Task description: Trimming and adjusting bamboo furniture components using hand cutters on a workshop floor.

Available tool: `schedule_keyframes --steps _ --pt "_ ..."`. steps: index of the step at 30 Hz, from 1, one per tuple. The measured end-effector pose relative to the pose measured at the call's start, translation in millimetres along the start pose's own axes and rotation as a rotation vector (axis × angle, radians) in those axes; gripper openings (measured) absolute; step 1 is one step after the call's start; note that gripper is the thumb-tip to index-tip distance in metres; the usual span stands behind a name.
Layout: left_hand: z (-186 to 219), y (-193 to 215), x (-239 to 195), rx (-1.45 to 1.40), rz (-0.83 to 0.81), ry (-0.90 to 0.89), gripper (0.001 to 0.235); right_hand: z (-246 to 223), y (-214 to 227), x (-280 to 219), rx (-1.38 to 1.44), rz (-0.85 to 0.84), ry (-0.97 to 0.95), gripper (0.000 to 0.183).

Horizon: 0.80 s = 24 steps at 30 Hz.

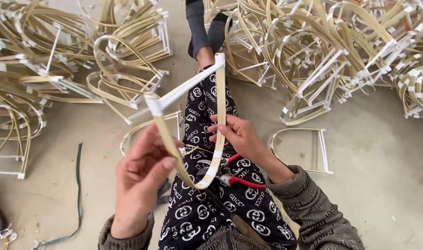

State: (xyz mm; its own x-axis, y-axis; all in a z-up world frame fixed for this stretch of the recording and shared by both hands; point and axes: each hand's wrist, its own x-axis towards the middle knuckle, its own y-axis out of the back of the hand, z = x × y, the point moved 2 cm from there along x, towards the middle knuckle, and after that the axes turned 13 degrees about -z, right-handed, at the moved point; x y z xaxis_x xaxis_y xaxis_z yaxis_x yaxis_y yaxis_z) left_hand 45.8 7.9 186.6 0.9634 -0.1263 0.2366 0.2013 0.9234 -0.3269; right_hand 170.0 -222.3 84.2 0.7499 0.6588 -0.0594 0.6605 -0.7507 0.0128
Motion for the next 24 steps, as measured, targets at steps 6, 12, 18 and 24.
schedule_keyframes --steps 6,12,18,24 --pt "-33.5 4.5 -5.4 -0.145 -0.117 0.172 0.047 -6.1 -2.6 -4.4 0.103 -0.030 0.008 0.035" --pt "-65.2 5.7 53.7 0.233 0.148 0.113 0.050 -15.7 -33.1 -23.2 0.140 -0.130 -0.033 0.034" --pt "-117.9 25.7 41.7 0.166 0.102 0.148 0.020 5.4 -50.7 -40.6 0.100 -0.208 -0.094 0.030" --pt "-110.9 53.5 39.0 0.191 -0.066 0.240 0.014 8.1 -53.6 -43.9 -0.064 -0.294 -0.115 0.029"
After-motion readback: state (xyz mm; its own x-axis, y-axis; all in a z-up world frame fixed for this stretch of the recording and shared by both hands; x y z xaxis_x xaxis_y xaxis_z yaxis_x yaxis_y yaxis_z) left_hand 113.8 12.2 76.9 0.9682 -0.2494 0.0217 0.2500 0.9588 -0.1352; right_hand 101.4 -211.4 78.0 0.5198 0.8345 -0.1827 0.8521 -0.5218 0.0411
